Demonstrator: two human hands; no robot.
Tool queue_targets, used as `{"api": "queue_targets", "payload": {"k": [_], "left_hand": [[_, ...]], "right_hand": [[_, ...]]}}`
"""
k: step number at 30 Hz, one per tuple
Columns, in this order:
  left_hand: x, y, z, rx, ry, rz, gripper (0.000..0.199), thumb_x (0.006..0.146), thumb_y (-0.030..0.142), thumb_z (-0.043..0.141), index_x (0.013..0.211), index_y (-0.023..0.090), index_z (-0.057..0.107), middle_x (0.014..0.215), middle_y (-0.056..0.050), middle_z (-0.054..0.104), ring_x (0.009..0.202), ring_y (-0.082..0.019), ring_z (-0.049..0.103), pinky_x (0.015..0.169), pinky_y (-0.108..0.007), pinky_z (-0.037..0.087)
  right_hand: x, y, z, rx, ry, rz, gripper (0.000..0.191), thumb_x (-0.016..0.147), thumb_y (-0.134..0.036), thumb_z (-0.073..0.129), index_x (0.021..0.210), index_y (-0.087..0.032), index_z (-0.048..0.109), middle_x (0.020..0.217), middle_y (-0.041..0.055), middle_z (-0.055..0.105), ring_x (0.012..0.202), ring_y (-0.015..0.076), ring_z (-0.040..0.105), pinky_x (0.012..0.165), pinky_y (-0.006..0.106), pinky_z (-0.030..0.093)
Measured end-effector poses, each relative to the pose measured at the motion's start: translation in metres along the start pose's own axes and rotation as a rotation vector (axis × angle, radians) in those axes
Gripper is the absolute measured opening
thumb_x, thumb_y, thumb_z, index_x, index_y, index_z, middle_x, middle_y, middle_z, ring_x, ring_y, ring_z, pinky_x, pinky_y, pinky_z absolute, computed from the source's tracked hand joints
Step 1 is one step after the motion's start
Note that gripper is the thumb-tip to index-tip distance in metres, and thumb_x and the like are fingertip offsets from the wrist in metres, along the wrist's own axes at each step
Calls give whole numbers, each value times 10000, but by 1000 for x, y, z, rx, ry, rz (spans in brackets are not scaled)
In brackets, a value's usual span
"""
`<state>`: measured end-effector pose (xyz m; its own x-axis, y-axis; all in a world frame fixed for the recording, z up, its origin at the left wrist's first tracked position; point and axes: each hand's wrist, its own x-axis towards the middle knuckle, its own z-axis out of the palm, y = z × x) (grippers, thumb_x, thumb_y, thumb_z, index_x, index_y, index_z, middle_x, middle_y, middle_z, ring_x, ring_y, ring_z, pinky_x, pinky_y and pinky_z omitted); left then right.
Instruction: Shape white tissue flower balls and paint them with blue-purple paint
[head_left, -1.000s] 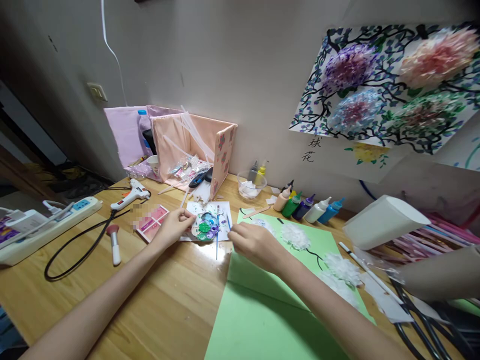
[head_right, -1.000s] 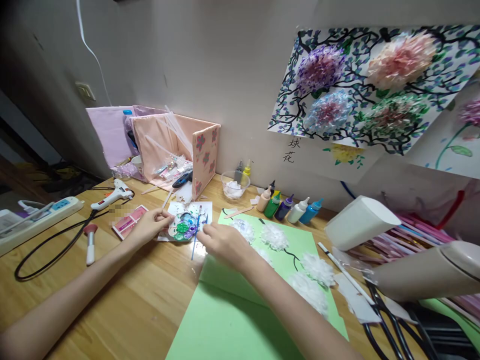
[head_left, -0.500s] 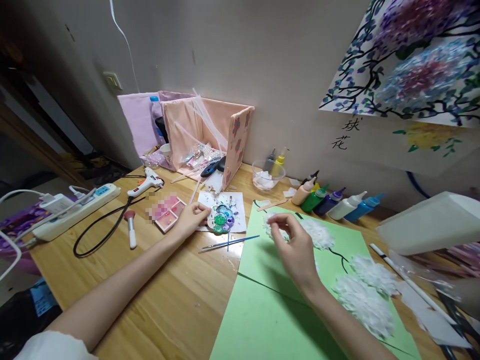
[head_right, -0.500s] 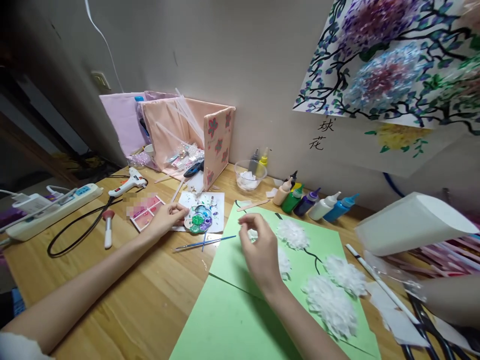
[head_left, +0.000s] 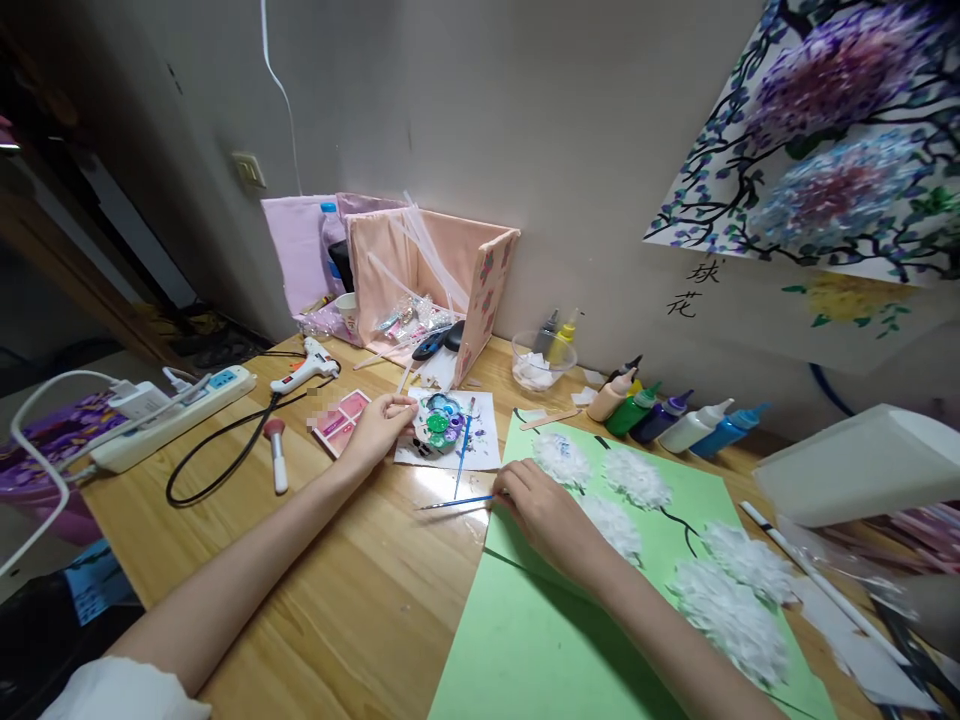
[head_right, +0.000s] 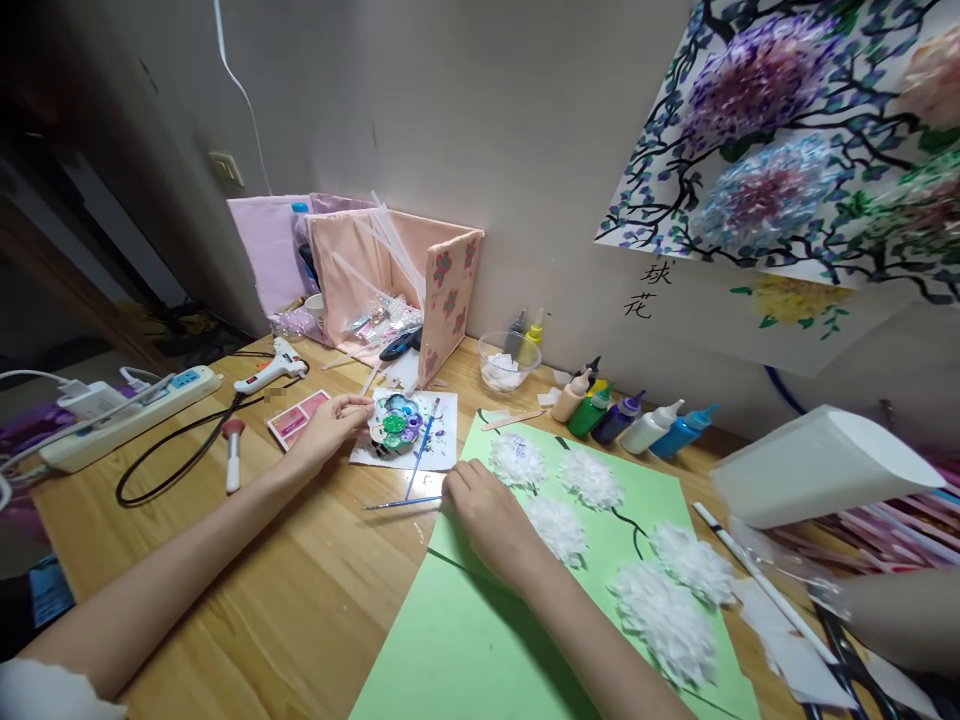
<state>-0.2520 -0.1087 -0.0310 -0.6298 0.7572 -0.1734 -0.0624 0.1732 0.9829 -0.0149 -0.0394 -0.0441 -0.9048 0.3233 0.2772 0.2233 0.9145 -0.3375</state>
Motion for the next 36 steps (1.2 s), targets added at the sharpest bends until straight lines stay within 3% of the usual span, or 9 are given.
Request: {"api": "queue_targets", "payload": {"k": [7,10,13,17,23,26,36], "left_hand": [[-7,-5,7,-31,-82,-49,382,591,343,708,885,105,650,825,-55,682,679,-130,622,674,-261,514],[-10,-11,13,-7,-101,-43,451,555,409,721,894,117,667,866,-65,690,706,-148,630,681,-266,516],[-11,-15,16,-9,-107,-44,466,551,434,718,907,136,674,885,-56,693,727,-144,630,685,-247,511],[-8,-20,17,-5,-121,-37,425,554,424,722,878,152,686,859,-40,697,708,-132,624,693,-240,507],[-7,-23,19,-17,-117,-48,445,541,450,722,858,140,689,848,-51,694,738,-155,624,729,-276,509],[-8,-22,19,5,-111,-61,459,538,464,716,854,132,687,836,-59,693,732,-166,625,721,-292,512],[-12,-16,17,33,-151,-57,430,612,417,691,942,142,672,916,-57,688,765,-150,613,768,-281,479]], "right_hand": [[-14,-14,-11,528,331,363,136,874,-190,392,984,-201,472,742,13,572,683,151,555,595,264,445],[-4,-18,-6,662,403,322,226,866,-154,364,972,-204,557,785,24,585,751,151,574,681,282,463],[1,-17,2,707,481,297,279,869,-150,361,1056,-214,559,958,52,620,878,166,579,769,315,468],[-3,-14,13,664,504,276,187,842,-183,475,992,-212,582,978,52,632,884,172,584,785,315,471],[-9,-10,16,553,527,226,244,908,-189,317,969,-214,553,864,56,593,839,184,539,741,338,423],[-10,-9,17,524,553,208,244,913,-193,280,851,-208,516,774,42,548,758,177,504,693,334,394],[-9,-8,22,541,463,161,221,918,-194,291,804,-207,480,732,33,509,716,169,462,646,317,355]]}}
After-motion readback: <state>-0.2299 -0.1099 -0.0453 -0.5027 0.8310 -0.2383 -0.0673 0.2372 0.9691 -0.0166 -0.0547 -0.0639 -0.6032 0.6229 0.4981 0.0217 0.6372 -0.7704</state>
